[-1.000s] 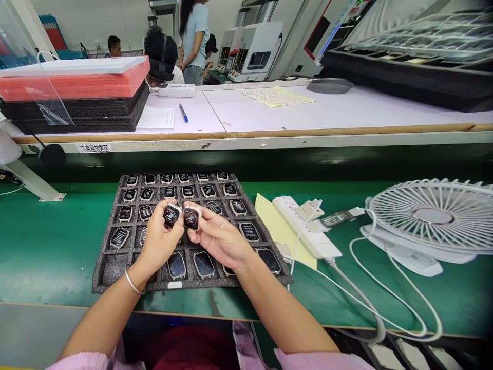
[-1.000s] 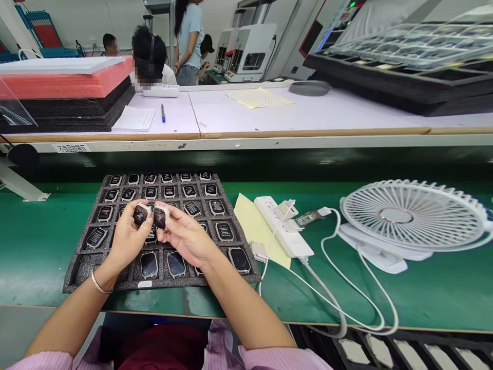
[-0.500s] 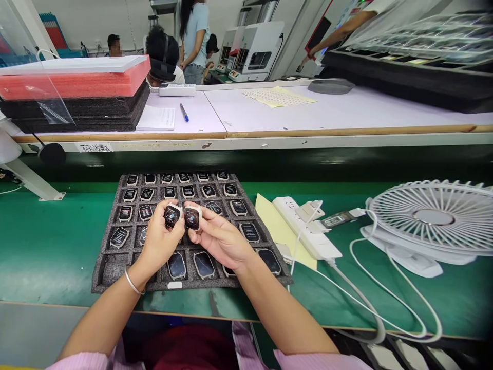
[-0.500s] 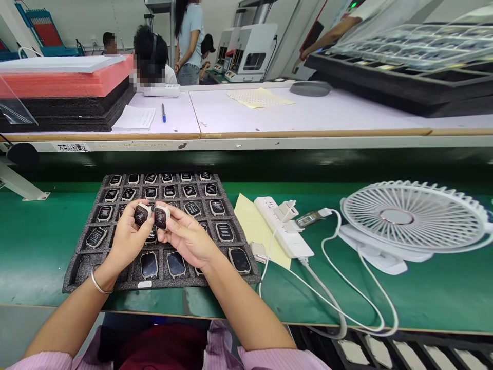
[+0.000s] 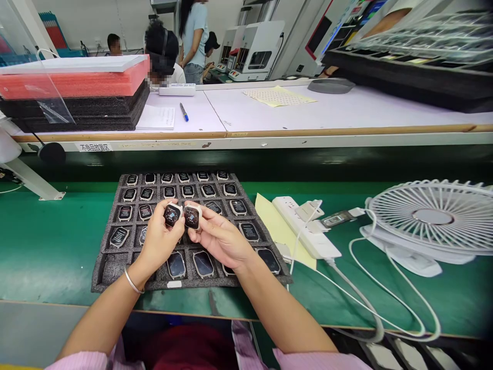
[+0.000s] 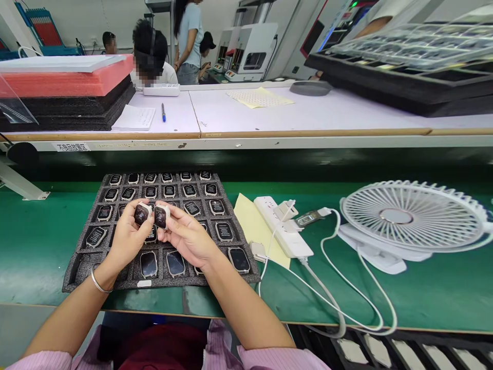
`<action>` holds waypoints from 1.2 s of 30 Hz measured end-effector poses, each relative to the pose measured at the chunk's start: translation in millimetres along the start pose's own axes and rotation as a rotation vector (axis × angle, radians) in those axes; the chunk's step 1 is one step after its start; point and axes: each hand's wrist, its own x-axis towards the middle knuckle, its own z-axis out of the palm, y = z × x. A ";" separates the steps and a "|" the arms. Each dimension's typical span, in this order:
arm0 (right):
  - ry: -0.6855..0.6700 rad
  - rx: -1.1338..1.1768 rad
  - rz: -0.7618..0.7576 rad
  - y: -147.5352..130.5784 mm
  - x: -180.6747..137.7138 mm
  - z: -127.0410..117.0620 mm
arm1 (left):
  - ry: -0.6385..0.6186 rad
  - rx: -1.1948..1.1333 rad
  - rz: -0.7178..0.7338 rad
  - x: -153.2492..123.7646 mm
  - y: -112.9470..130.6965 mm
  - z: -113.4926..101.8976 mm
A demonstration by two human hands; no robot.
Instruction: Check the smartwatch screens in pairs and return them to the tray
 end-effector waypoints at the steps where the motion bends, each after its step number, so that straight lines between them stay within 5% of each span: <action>1: -0.006 0.002 -0.001 0.1 0.1 -0.2 | 0.003 0.007 0.000 0.0 0.4 0.0; 6: 0.012 -0.010 -0.008 -1.3 1.0 -1.8 | 0.010 -0.080 -0.032 1.9 2.7 1.4; 14: 0.153 0.024 -0.024 -7.5 6.1 -7.2 | -0.112 -0.471 -0.362 5.6 14.2 -5.4; 36: 0.180 -0.255 -0.131 -5.8 -0.1 -5.9 | -0.183 -0.469 -0.327 1.4 17.9 -6.2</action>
